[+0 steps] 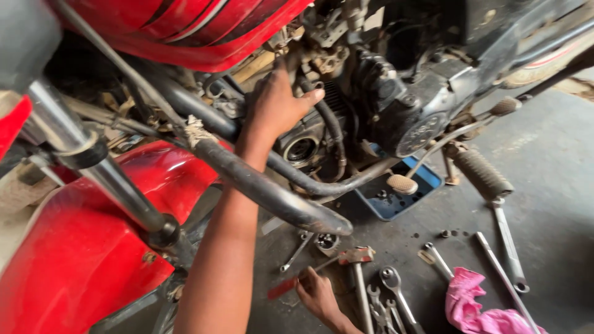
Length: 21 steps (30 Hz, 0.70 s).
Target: The person works on the engine area of a red motorcycle, first using a screwdriver on components near the engine, then fitting a socket wrench and repeatedly turning it on a bolt while steadying parts with the other hand. Small fasteners and loose bolts lie on the floor among scattered wrenches and a pink cloth.
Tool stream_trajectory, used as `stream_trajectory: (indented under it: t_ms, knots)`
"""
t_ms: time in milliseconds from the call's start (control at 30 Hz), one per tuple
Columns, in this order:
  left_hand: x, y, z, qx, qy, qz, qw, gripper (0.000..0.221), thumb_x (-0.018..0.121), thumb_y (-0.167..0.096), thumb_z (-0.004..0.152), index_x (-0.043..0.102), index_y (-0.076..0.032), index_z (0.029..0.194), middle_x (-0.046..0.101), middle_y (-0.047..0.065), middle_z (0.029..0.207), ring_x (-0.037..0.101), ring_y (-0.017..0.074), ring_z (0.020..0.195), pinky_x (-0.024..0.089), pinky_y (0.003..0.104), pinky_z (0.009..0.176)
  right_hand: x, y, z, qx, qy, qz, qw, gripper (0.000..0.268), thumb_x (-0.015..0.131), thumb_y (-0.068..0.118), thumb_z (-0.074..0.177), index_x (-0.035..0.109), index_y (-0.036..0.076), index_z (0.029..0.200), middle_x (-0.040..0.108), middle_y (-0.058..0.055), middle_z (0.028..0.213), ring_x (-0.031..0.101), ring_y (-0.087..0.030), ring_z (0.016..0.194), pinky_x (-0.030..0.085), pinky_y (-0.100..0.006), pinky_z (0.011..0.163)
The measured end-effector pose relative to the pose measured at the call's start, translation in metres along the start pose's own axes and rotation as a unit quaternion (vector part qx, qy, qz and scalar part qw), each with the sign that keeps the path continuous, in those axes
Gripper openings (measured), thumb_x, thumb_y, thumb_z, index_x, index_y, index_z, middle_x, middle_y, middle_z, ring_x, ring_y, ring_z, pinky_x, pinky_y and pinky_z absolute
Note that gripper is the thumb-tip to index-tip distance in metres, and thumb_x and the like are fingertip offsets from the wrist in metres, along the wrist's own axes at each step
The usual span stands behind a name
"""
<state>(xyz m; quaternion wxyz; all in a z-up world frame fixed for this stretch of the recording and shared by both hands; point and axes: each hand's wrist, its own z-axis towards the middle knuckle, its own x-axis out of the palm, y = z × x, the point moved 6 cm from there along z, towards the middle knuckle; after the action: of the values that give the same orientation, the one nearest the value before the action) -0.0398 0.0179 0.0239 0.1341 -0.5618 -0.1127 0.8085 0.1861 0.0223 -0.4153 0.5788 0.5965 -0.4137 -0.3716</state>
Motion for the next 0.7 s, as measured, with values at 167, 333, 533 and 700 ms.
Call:
stream_trajectory:
  t_ms: [167,333,533,700]
  knots:
    - [-0.002,-0.008,-0.026,0.117,-0.083,-0.039,0.989,0.071,0.083,-0.031,0.086,0.049,0.0,0.14,0.064,0.027,0.131,0.059,0.047,0.122,0.046,0.05,0.104,-0.071,-0.032,-0.04,-0.041,0.038,0.227,0.972,0.014,0.059,0.003,0.097,0.064,0.0,0.109,0.069,-0.006,0.09,0.068,-0.013,0.084,0.057,-0.031,0.077]
    - [0.003,-0.022,-0.163,0.226,-0.192,-0.151,0.943,0.042,0.065,-0.006,0.106,0.051,0.001,0.145,0.062,0.02,0.145,0.065,0.0316,0.13,0.052,0.04,0.114,-0.15,-0.037,-0.059,0.06,-0.001,0.286,0.956,0.015,0.061,0.003,0.095,0.065,0.001,0.11,0.069,-0.008,0.079,0.063,-0.013,0.066,0.05,-0.028,0.058]
    - [0.242,0.167,-0.31,-0.085,-0.091,-0.139,0.982,0.04,0.072,-0.022,0.088,0.065,-0.003,0.123,0.072,0.015,0.11,0.068,0.0315,0.102,0.054,0.043,0.09,-0.197,-0.072,-0.07,0.068,-0.085,0.266,0.958,0.021,0.06,0.0,0.094,0.066,-0.004,0.114,0.071,-0.011,0.082,0.062,-0.01,0.067,0.048,-0.026,0.054]
    - [0.357,0.216,-0.313,-0.082,0.017,-0.008,0.996,0.088,0.086,-0.037,0.073,0.046,0.008,0.136,0.054,0.028,0.131,0.048,0.0475,0.122,0.038,0.057,0.102,-0.201,-0.075,-0.081,0.093,-0.085,0.272,0.954,0.02,0.058,0.003,0.095,0.064,-0.003,0.113,0.073,-0.012,0.086,0.064,-0.012,0.066,0.053,-0.028,0.053]
